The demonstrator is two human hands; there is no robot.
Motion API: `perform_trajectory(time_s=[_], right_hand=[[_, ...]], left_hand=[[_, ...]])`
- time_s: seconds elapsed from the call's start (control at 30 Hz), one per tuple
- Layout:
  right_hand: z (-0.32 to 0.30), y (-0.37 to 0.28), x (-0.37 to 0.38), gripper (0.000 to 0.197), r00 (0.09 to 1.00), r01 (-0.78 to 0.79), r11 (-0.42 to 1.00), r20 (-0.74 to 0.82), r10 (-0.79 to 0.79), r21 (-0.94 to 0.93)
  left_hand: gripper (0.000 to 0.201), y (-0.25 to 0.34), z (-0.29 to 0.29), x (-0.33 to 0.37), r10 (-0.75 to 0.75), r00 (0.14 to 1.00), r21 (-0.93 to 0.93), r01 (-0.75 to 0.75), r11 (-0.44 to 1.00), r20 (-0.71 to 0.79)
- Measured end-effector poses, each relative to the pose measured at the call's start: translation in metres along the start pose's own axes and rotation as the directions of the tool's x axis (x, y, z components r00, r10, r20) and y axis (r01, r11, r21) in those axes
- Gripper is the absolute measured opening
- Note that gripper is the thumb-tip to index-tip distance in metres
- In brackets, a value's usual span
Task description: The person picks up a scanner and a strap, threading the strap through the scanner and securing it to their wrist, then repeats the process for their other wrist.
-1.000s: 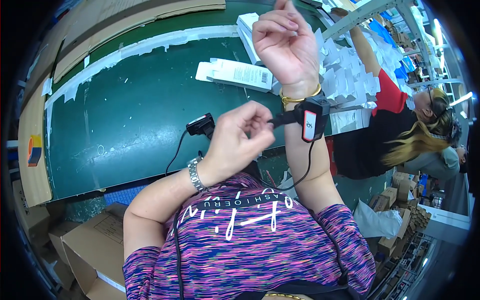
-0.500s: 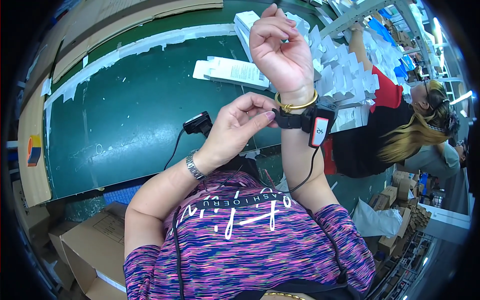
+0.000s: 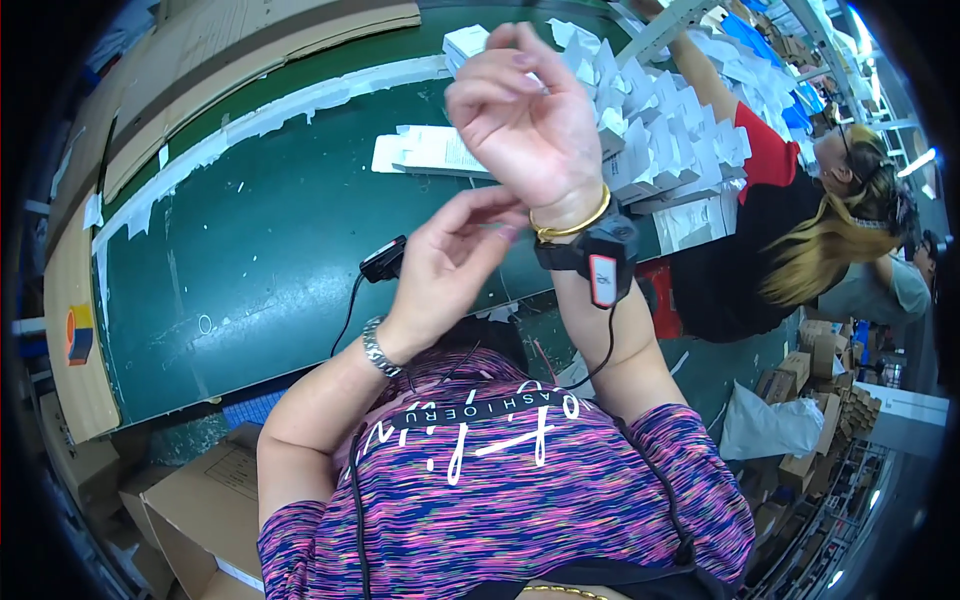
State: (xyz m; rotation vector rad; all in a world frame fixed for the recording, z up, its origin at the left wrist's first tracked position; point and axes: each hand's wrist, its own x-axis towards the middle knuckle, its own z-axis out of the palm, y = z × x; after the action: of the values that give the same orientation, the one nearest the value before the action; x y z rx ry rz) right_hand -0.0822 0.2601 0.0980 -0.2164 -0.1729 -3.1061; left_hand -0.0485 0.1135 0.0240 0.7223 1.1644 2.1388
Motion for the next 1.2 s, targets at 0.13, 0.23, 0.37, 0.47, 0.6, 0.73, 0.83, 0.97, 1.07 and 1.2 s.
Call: perform_trajectory(time_s=[0.13, 0.23, 0.37, 0.47, 0.6, 0.73, 0.83, 0.97, 1.07, 1.2], right_hand=[[-0.011, 0.008, 0.006, 0.016, 0.999, 0.017, 0.895, -0.019, -0.028, -0.445], [-0.017, 0.02, 0.008, 0.017, 0.994, -0.032, 0.607, -0.09, -0.064, -0.794], [-0.029, 0.032, 0.013, 0.017, 0.962, -0.225, 0.491, -0.271, -0.025, -0.842], [-0.033, 0.035, 0.02, 0.017, 0.941, -0.288, 0.353, -0.332, -0.07, -0.89], [-0.038, 0.037, 0.033, 0.016, 0.998, -0.059, -0.067, -0.059, -0.007, -0.996], [-0.045, 0.014, 0.036, 0.011, 0.908, 0.365, -0.858, 0.344, 0.241, -0.361], [-0.065, 0.008, 0.042, 0.011, 0.856, 0.444, -0.896, 0.295, 0.424, -0.004], [-0.086, 0.01, 0.03, 0.012, 0.829, 0.487, -0.852, 0.205, 0.52, 0.193], [-0.098, 0.017, 0.026, 0.012, 0.845, 0.472, -0.85, 0.157, 0.512, 0.233], [-0.114, 0.015, 0.025, 0.012, 0.888, 0.402, -0.865, 0.101, 0.448, 0.301]], left_hand=[[0.037, 0.008, -0.02, -0.001, -0.127, 0.991, 0.074, 0.124, 0.99, 0.048], [0.04, -0.002, -0.032, 0.004, -0.232, 0.969, 0.061, 0.227, 0.972, 0.086], [0.041, -0.006, -0.034, 0.005, -0.303, 0.951, -0.1, 0.307, 0.946, 0.061], [0.041, -0.006, -0.034, 0.005, -0.286, 0.958, -0.191, 0.287, 0.939, 0.036], [0.033, -0.007, -0.051, 0.006, -0.19, 0.98, -0.401, 0.198, 0.895, 0.06], [0.025, 0.043, -0.072, 0.004, -0.421, 0.901, 0.093, 0.43, 0.898, -0.105], [0.024, 0.092, -0.066, -0.002, 0.063, 0.998, 0.732, -0.065, 0.679, 0.03], [0.026, 0.127, -0.013, 0.036, 0.318, 0.739, 0.766, -0.64, 0.058, 0.593], [0.033, 0.124, -0.016, 0.056, -0.009, 0.763, 0.759, -0.641, 0.117, 0.646], [0.029, 0.109, -0.012, 0.047, -0.054, 0.848, 0.844, -0.516, 0.143, 0.528]])
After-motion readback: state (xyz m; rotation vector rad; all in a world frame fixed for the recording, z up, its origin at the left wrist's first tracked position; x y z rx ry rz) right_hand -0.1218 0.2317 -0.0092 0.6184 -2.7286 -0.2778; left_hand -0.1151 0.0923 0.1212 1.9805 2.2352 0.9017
